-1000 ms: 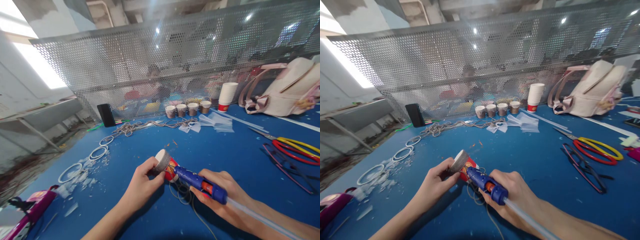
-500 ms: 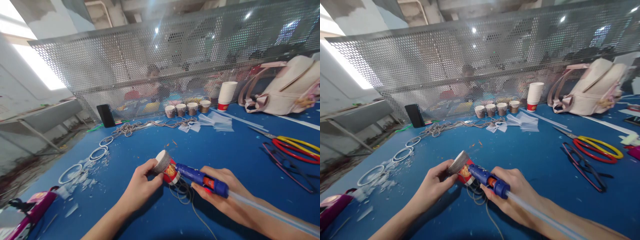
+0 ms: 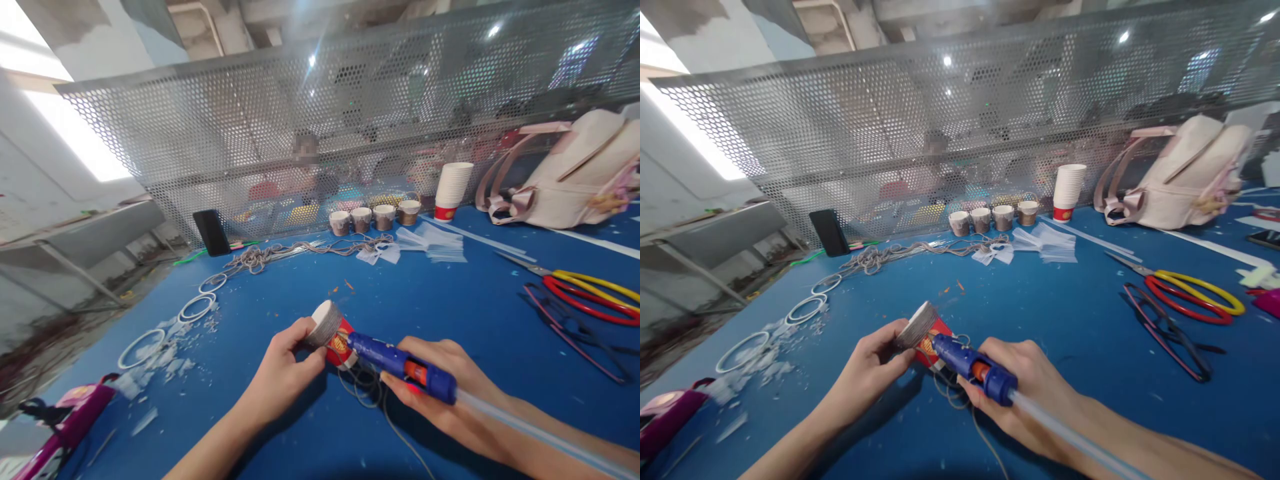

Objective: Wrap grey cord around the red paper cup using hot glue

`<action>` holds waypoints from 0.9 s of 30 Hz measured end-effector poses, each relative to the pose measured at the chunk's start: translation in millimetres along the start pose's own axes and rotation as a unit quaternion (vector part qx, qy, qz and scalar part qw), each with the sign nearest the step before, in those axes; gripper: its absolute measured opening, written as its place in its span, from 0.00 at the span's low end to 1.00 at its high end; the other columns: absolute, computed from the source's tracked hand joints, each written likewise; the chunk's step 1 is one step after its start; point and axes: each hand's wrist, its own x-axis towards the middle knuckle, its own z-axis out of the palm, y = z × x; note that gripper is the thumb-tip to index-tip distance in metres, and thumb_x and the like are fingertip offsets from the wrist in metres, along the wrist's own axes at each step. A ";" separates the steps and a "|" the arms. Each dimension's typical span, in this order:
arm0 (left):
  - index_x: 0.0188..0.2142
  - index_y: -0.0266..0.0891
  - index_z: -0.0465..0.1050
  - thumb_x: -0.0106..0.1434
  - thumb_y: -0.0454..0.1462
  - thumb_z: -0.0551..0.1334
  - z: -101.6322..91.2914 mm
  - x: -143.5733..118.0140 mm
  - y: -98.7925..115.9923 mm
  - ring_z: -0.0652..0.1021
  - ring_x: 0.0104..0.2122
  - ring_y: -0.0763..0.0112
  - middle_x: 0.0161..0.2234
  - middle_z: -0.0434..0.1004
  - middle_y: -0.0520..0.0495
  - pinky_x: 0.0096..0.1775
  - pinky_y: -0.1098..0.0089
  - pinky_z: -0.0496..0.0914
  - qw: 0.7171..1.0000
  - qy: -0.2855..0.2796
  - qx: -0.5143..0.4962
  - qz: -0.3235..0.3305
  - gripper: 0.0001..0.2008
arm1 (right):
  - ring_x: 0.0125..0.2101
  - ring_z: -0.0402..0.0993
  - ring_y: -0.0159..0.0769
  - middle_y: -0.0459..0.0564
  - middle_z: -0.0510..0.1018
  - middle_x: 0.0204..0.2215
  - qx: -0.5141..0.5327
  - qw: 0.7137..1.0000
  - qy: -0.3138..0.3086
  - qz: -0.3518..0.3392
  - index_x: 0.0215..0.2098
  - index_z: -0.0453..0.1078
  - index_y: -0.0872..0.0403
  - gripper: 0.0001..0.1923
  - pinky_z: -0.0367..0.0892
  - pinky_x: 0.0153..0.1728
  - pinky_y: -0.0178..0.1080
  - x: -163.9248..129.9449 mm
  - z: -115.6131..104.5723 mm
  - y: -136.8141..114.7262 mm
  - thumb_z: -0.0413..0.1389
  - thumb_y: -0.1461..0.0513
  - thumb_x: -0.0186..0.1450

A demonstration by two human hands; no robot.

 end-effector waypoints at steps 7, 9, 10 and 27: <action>0.28 0.35 0.70 0.55 0.34 0.59 2.1 1.8 -0.7 0.68 0.29 0.72 0.27 0.69 0.52 0.33 0.73 0.63 1.000 0.002 -0.019 -0.015 0.03 | 0.19 0.70 0.31 0.43 0.73 0.21 -0.011 0.999 -0.004 -0.042 0.29 0.62 0.53 0.04 0.60 0.22 0.33 -3.9 11.8 1.1 0.51 0.62 0.62; 0.28 0.35 0.70 0.55 0.34 0.59 2.2 1.8 -1.5 0.67 0.29 0.72 0.27 0.69 0.52 0.32 0.73 0.62 1.000 0.003 -0.017 -0.016 0.04 | 0.19 0.70 0.31 0.44 0.73 0.21 -0.018 0.999 -0.005 -0.039 0.29 0.63 0.53 0.05 0.59 0.21 0.34 -4.8 12.8 2.5 0.52 0.61 0.62; 0.28 0.35 0.70 0.55 0.34 0.59 2.0 1.8 -1.8 0.67 0.29 0.72 0.27 0.68 0.52 0.32 0.73 0.62 1.000 0.002 -0.018 -0.015 0.04 | 0.19 0.69 0.31 0.44 0.73 0.21 -0.012 0.999 -0.009 -0.036 0.29 0.63 0.53 0.05 0.59 0.21 0.34 -4.9 12.2 2.9 0.51 0.61 0.62; 0.28 0.35 0.71 0.54 0.33 0.59 -1.9 1.7 -1.2 0.69 0.30 0.70 0.27 0.70 0.50 0.33 0.71 0.64 0.999 -0.010 -0.044 -0.017 0.04 | 0.19 0.58 0.28 0.41 0.66 0.17 0.062 0.991 -0.037 0.112 0.22 0.60 0.53 0.14 0.55 0.22 0.32 5.4 -5.5 -7.7 0.51 0.55 0.62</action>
